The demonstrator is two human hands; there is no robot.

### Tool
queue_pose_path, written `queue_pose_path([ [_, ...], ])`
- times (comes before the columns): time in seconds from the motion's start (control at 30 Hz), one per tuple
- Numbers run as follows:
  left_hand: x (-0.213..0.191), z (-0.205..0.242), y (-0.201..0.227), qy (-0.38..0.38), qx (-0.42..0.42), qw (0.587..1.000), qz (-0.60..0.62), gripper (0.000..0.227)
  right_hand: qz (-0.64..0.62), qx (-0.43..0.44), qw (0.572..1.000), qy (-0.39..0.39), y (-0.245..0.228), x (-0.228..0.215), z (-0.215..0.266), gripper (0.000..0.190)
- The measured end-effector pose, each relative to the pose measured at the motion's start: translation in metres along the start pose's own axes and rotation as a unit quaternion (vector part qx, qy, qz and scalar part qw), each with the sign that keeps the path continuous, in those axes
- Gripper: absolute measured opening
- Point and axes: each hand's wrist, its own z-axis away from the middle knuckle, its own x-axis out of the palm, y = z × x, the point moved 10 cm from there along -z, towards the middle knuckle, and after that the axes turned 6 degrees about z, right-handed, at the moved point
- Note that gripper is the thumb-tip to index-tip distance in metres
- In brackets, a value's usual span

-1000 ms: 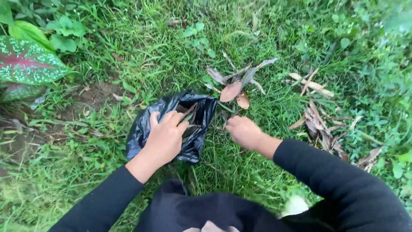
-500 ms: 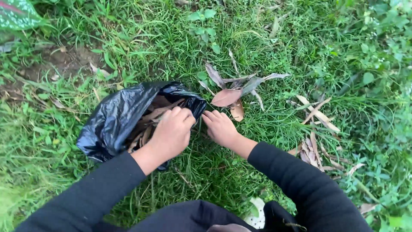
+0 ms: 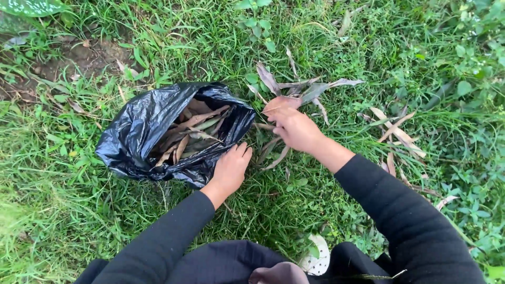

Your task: Collecting dry leaves and twigs from a grassy area and placing them into a black plastic bag.

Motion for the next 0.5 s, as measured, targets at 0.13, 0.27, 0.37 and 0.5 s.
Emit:
queue_pose_path([
  [0.13,0.01,-0.003,-0.001,0.034,0.047,0.997,-0.054,0.03,-0.034,0.025,0.998,0.046,0.022,0.012,0.013,0.021],
  [0.27,-0.006,-0.004,0.008,0.088,0.061,0.993,-0.049,0.016,-0.079,0.065,0.992,0.075,0.031,0.032,0.027,0.013],
  [0.37,-0.023,-0.009,0.016,0.106,0.031,0.994,-0.02,0.009,-0.077,0.122,0.985,0.096,0.049,0.04,0.042,0.015],
  [0.5,-0.015,-0.024,0.009,0.036,-0.124,0.97,0.207,0.013,-0.126,0.198,0.96,0.153,0.073,0.031,0.061,0.017],
])
